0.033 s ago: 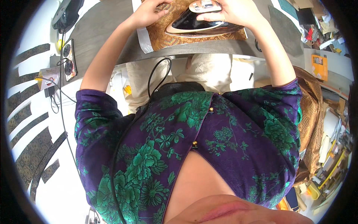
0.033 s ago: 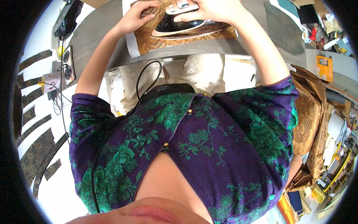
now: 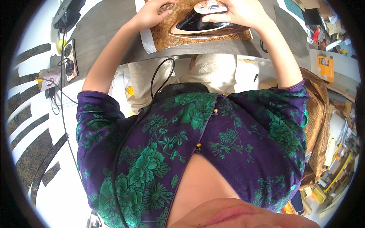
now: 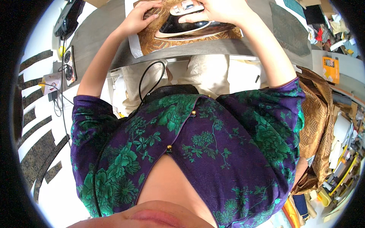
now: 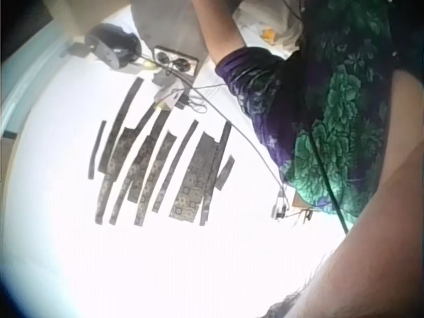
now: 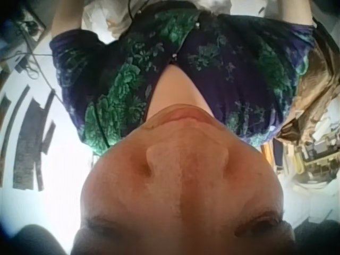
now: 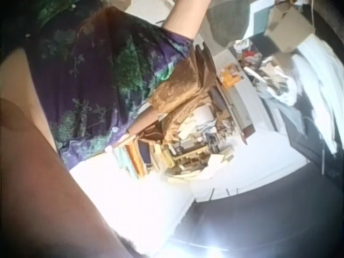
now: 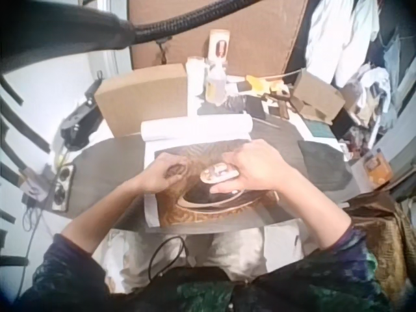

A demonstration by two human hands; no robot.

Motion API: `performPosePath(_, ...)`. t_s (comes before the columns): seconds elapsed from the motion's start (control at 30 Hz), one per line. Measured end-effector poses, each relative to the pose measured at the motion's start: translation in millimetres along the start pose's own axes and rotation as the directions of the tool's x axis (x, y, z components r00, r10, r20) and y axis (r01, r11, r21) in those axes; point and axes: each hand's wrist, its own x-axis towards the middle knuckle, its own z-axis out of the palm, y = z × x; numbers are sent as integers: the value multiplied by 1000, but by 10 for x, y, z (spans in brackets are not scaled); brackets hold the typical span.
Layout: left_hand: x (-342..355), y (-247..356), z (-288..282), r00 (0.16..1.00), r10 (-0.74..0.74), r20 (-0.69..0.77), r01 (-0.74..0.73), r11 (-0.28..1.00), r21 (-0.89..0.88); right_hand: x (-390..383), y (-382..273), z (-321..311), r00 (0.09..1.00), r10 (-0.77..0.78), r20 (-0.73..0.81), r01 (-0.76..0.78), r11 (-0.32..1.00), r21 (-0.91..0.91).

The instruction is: The person cuts a white paper template with scissors, then places a patterned fabric piece on the table and irons it. They then cut the fabric along the template edges and iron the cut fabric pieces.

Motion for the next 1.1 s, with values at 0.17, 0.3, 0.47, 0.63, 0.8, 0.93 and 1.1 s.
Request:
performPosePath(0.17, -351, -72, 173, 991, 115, -66, -91, 955, 283, 9, 4, 10, 997, -70, -19, 70, 997, 15)
performPosePath(0.3, -707, 163, 211, 977, -19, -211, 64, 977, 205, 37, -17, -10, 996, -85, -9, 85, 996, 17)
performPosePath(0.47, -1076, 583, 126, 832, -427, -355, 441, 896, -44, 131, -88, -20, 994, -113, -7, 114, 993, 43)
performPosePath(0.63, -1303, 805, 229, 796, -393, -461, 398, 913, -92, 240, -152, 23, 984, -178, -29, 179, 983, 41)
performPosePath(0.8, -1409, 861, 282, 890, -174, -420, 212, 976, 45, 268, -229, -4, 980, -197, -24, 197, 980, 10)
performPosePath(0.93, -1511, 830, 328, 923, -117, -366, 162, 982, 94, 302, -259, -9, 974, -223, -29, 224, 974, 28)
performPosePath(1.1, -1597, 814, 328, 943, -68, -325, 123, 980, 154, 346, -272, -13, 957, -284, -57, 287, 957, 52)
